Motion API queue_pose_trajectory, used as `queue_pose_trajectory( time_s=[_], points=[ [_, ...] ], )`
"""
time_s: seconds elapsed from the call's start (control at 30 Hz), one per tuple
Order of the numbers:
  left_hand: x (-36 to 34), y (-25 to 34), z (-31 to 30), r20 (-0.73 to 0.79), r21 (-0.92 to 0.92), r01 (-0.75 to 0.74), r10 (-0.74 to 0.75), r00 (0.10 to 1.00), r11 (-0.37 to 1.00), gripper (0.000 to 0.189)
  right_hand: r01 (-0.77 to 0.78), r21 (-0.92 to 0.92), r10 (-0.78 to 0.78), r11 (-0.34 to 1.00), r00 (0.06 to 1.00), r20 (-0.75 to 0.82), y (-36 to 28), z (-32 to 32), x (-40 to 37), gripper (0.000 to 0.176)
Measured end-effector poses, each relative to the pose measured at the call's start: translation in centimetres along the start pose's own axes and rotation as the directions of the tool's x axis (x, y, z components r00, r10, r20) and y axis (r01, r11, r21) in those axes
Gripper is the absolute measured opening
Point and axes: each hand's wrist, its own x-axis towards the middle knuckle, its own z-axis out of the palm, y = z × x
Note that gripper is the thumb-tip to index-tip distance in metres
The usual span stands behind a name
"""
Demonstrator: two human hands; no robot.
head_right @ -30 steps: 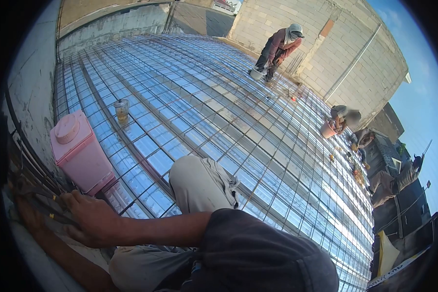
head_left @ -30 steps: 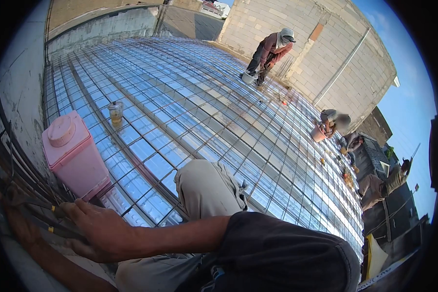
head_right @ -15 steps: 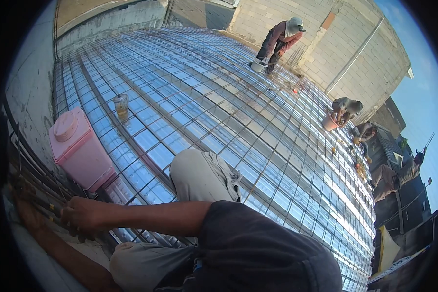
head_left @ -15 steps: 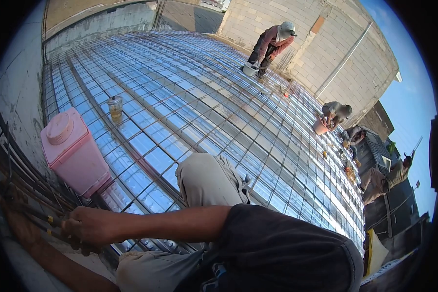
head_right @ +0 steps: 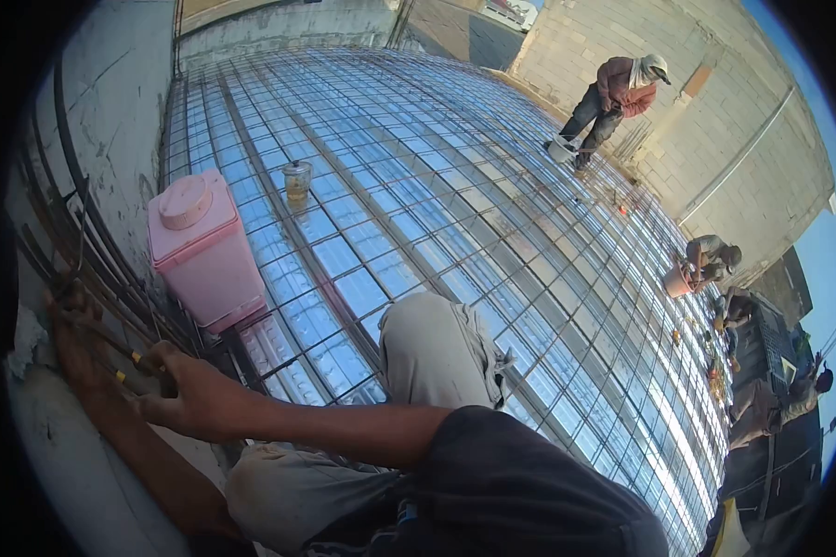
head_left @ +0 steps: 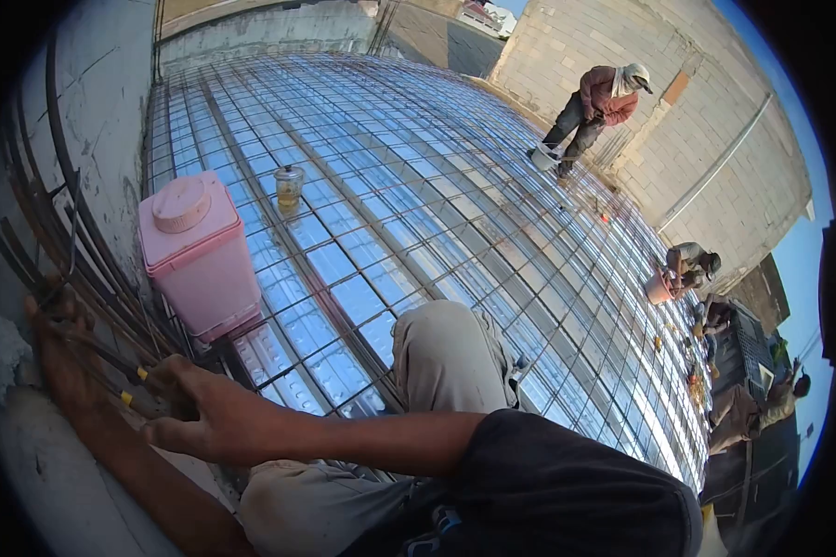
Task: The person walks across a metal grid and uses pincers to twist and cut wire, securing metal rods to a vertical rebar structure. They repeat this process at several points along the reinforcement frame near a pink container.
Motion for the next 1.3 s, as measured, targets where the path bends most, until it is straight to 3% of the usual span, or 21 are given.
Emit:
queue_pose_trajectory(
  time_s=[0.03, 0.07, 0.13, 0.2, 0.27, 0.33, 0.4, 0.43, 0.53, 0.67, 0.73, 0.8, 0.83, 0.93, 0.97, 1.03, 1.07, 1.1, 1.2, 1.23, 1.3],
  points=[
    [-0.1, 0.1, 5.5, -0.431, 0.004, -0.034, 0.033, 0.902, 0.999, 0.041, -0.055, -0.195, 0.066, 0.979, 0.996, 0.053, -2.0, -0.9, -0.5, 0.069],
    [-0.4, 0.1, 6.1, -0.362, -0.114, -0.060, 0.015, 0.932, 0.992, 0.041, -0.040, -0.364, 0.025, 0.930, 0.999, -0.047, -1.9, -0.6, -0.8, 0.066],
    [-0.6, 0.3, 7.1, -0.363, 0.001, -0.032, 0.030, 0.931, 0.999, 0.047, 0.009, -0.450, -0.042, 0.893, 0.997, -0.064, -2.2, -0.7, -0.6, 0.058],
    [-0.4, -0.4, 6.7, -0.345, 0.033, -0.044, 0.053, 0.937, 0.998, 0.046, -0.027, -0.295, 0.032, 0.955, 0.999, 0.013, -2.6, -0.3, -0.6, 0.065],
    [-0.4, 0.0, 7.2, -0.312, 0.069, -0.079, 0.097, 0.945, 0.994, 0.044, -0.201, -0.009, 0.200, 0.980, 0.966, 0.167, -0.8, -1.1, 0.0, 0.071],
    [-0.4, 0.1, 8.2, -0.330, -0.013, -0.083, 0.074, 0.941, 0.996, 0.044, -0.469, 0.449, 0.317, 0.760, 0.872, 0.374, -1.5, -1.2, 0.3, 0.072],
    [-0.5, 0.2, 7.9, -0.315, -0.004, -0.087, 0.081, 0.946, 0.996, 0.043, -0.633, 0.672, 0.200, 0.384, 0.768, 0.609, 0.0, -2.0, 0.8, 0.071],
    [-0.4, -0.2, 7.0, -0.296, 0.047, -0.094, 0.104, 0.949, 0.994, 0.043, -0.650, 0.682, 0.141, 0.335, 0.750, 0.646, 0.6, -2.3, 1.1, 0.074],
    [0.3, -1.6, 5.8, -0.379, 0.116, -0.145, 0.179, 0.908, 0.983, 0.042, -0.477, 0.393, 0.390, 0.786, 0.876, 0.284, -0.5, -1.4, 1.7, 0.077],
    [0.2, -1.5, 5.6, -0.324, 0.140, -0.156, 0.194, 0.926, 0.978, 0.043, -0.271, -0.010, 0.270, 0.962, 0.955, 0.122, -2.6, -1.3, 1.6, 0.056],
    [-0.3, -1.2, 5.8, -0.284, 0.096, -0.143, 0.165, 0.945, 0.985, 0.044, -0.288, 0.138, 0.253, 0.947, 0.940, 0.229, -2.3, -1.1, 1.7, 0.039],
    [-0.6, -0.6, 6.3, -0.250, 0.071, -0.143, 0.156, 0.956, 0.987, 0.044, -0.379, 0.316, 0.245, 0.869, 0.887, 0.390, -0.5, -2.1, 2.5, 0.037],
    [-0.5, -0.4, 6.5, -0.264, 0.060, -0.159, 0.169, 0.950, 0.986, 0.044, -0.521, 0.498, 0.251, 0.693, 0.822, 0.512, 0.8, -2.5, 2.7, 0.040],
    [-0.4, -0.5, 6.7, -0.283, 0.008, -0.180, 0.175, 0.943, 0.984, 0.043, -0.719, 0.643, -0.008, 0.265, 0.665, 0.747, 4.0, -1.9, 3.7, 0.045],
    [-0.4, -0.6, 6.3, -0.268, -0.012, -0.176, 0.166, 0.949, 0.984, 0.043, -0.698, 0.640, 0.019, 0.321, 0.681, 0.732, 3.3, -1.6, 3.8, 0.036],
    [-0.4, -0.6, 6.0, -0.239, -0.031, -0.182, 0.169, 0.956, 0.983, 0.043, -0.438, 0.521, 0.189, 0.732, 0.866, 0.463, 1.6, -0.8, 2.9, 0.036],
    [-0.4, -0.6, 5.9, -0.227, -0.032, -0.192, 0.180, 0.957, 0.981, 0.042, -0.308, 0.362, 0.206, 0.880, 0.934, 0.293, 0.6, -0.4, 2.4, 0.037],
    [-0.5, -0.7, 5.9, -0.215, -0.034, -0.198, 0.186, 0.959, 0.980, 0.042, -0.178, 0.036, 0.172, 0.983, 0.976, 0.131, -0.3, -0.1, 1.9, 0.050],
    [-0.5, -0.6, 5.8, -0.194, -0.113, -0.149, 0.126, 0.973, 0.982, 0.042, 0.114, -0.433, -0.181, 0.894, 0.977, -0.115, 1.4, 0.1, 1.3, 0.067],
    [-0.5, -0.7, 6.0, -0.217, -0.076, -0.155, 0.136, 0.967, 0.985, 0.042, 0.045, -0.506, -0.125, 0.861, 0.984, -0.125, 1.2, 0.0, 1.1, 0.077],
    [-0.7, -0.3, 6.9, -0.270, 0.002, -0.167, 0.162, 0.949, 0.986, 0.041, 0.032, -0.365, -0.058, 0.931, 0.996, -0.062, 0.8, 0.4, 1.0, 0.074]
  ],
)
